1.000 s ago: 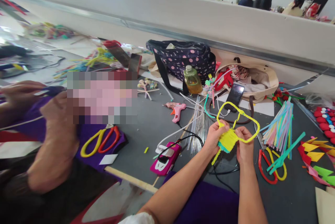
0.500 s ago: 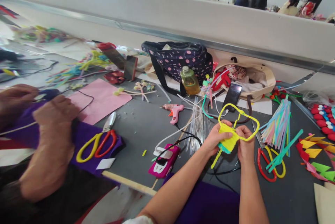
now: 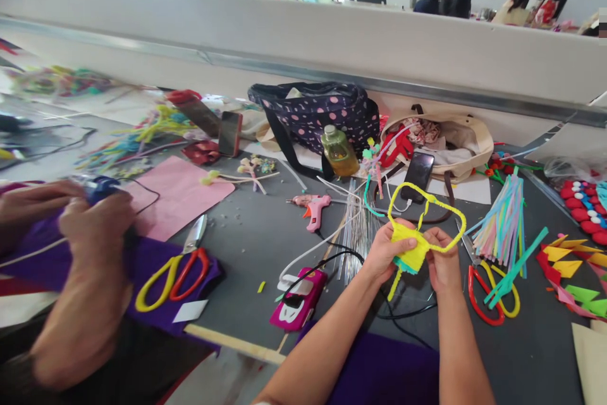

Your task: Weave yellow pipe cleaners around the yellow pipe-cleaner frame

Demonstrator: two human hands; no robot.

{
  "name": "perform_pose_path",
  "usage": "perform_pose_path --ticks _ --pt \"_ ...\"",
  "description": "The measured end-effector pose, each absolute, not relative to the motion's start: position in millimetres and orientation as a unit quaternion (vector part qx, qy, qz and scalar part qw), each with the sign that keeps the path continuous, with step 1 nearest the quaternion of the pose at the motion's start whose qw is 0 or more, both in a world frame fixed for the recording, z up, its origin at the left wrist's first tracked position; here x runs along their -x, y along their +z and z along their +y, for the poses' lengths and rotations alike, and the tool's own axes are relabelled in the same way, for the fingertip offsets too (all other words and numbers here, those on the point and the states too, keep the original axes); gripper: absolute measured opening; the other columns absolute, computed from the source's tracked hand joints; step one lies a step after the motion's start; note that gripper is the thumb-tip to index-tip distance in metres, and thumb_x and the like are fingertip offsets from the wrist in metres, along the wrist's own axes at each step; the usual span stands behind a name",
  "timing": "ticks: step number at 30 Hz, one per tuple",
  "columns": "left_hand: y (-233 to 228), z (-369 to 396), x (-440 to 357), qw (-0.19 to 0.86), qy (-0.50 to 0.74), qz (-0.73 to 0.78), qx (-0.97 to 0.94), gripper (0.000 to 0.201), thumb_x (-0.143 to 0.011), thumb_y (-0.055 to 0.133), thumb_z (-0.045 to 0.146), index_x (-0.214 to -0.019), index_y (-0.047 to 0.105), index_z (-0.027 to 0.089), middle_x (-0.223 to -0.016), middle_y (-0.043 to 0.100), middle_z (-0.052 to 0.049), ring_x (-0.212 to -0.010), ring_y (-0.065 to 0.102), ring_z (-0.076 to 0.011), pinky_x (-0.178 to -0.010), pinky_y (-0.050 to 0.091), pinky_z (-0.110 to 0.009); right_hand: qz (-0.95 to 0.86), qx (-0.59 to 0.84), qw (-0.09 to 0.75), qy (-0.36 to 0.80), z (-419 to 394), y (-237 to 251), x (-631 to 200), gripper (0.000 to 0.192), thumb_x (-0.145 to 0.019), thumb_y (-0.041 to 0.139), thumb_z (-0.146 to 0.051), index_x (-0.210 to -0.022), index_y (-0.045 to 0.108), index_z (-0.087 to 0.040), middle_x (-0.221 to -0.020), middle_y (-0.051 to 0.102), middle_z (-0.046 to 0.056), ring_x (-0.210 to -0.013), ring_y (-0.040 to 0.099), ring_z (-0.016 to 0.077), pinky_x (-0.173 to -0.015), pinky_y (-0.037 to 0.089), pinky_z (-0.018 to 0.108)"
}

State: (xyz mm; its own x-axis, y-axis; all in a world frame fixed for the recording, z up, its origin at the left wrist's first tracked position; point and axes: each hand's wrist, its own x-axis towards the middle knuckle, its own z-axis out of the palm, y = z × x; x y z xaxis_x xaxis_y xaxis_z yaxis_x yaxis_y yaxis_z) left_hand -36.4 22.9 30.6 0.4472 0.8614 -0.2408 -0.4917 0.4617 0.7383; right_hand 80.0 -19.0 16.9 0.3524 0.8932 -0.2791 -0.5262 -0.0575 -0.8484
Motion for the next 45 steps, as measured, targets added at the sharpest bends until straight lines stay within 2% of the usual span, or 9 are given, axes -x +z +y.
perform_pose_path --ticks 8,13,22,28,32,36,39,42,45 --pt "36 15 32 0.796 0.449 0.299 -0.274 0.041 -0.054 0.088 0.035 -0.079 0.063 0.015 -0.066 0.064 -0.001 -0.055 0.058 -0.0116 -0.056 0.047 -0.024 -0.197 0.467 0.641 0.577 -19 12 -81 0.034 -0.062 0.079 -0.045 -0.067 0.057 -0.020 -0.056 0.052 -0.004 -0.047 0.042 0.0092 -0.045 0.033 0.021" --pt "32 15 31 0.796 0.453 0.301 -0.263 0.036 -0.063 0.082 0.042 -0.073 0.061 0.015 -0.058 0.058 0.001 -0.049 0.052 -0.0081 -0.050 0.041 -0.020 -0.236 0.461 0.631 0.577 -20 12 -76 0.038 -0.064 0.078 -0.052 -0.068 0.057 -0.020 -0.055 0.050 -0.005 -0.045 0.037 0.0080 -0.044 0.030 0.021" --pt "37 14 31 0.840 0.373 0.314 -0.238 0.033 -0.054 0.084 0.031 -0.061 0.056 0.015 -0.051 0.052 0.003 -0.044 0.048 -0.0074 -0.047 0.039 -0.019 -0.272 0.467 0.657 0.525 -19 14 -80 0.033 -0.062 0.081 -0.045 -0.068 0.059 -0.021 -0.065 0.056 -0.003 -0.057 0.047 0.0110 -0.055 0.041 0.023" --pt "41 9 31 0.852 0.322 0.323 -0.257 0.030 -0.054 0.085 0.031 -0.063 0.061 0.015 -0.054 0.058 0.001 -0.045 0.051 -0.0086 -0.049 0.041 -0.021 -0.319 0.485 0.654 0.485 -21 13 -93 0.024 -0.065 0.078 -0.041 -0.066 0.064 -0.021 -0.066 0.057 -0.001 -0.061 0.048 0.0125 -0.056 0.040 0.023" --pt "36 5 30 0.865 0.297 0.288 -0.285 0.030 -0.055 0.086 0.030 -0.073 0.068 0.013 -0.069 0.067 -0.004 -0.055 0.060 -0.0118 -0.058 0.047 -0.024 -0.323 0.478 0.659 0.483 -22 17 -99 0.023 -0.065 0.078 -0.037 -0.064 0.063 -0.021 -0.066 0.057 -0.002 -0.057 0.045 0.0109 -0.054 0.038 0.024" --pt "29 5 26 0.837 0.337 0.302 -0.308 0.029 -0.054 0.086 0.027 -0.070 0.068 0.012 -0.066 0.067 -0.003 -0.055 0.060 -0.0122 -0.057 0.047 -0.024 -0.307 0.468 0.670 0.489 -19 15 -97 0.024 -0.065 0.079 -0.034 -0.080 0.066 -0.021 -0.070 0.059 -0.003 -0.056 0.047 0.0098 -0.054 0.037 0.023" --pt "26 8 24 0.799 0.396 0.338 -0.300 0.029 -0.055 0.085 0.030 -0.070 0.066 0.013 -0.061 0.065 -0.002 -0.053 0.059 -0.0129 -0.054 0.047 -0.025 -0.253 0.507 0.710 0.418 -15 10 -98 0.033 -0.066 0.077 -0.037 -0.092 0.065 -0.021 -0.072 0.061 -0.003 -0.058 0.049 0.0098 -0.054 0.037 0.023" --pt "24 12 24 0.752 0.460 0.371 -0.293 0.030 -0.056 0.085 0.031 -0.070 0.065 0.014 -0.061 0.063 0.000 -0.053 0.059 -0.0137 -0.054 0.047 -0.025 -0.178 0.563 0.764 0.261 -17 9 -102 0.026 -0.072 0.072 -0.041 -0.085 0.063 -0.020 -0.068 0.057 -0.004 -0.056 0.047 0.0092 -0.054 0.035 0.023" --pt "21 12 24 0.709 0.501 0.391 -0.306 0.029 -0.057 0.083 0.033 -0.070 0.064 0.015 -0.060 0.061 0.001 -0.052 0.056 -0.0125 -0.053 0.045 -0.025 -0.217 0.608 0.759 0.083 -26 18 -101 0.019 -0.079 0.067 -0.039 -0.085 0.063 -0.021 -0.078 0.060 0.000 -0.069 0.053 0.0132 -0.066 0.042 0.027"
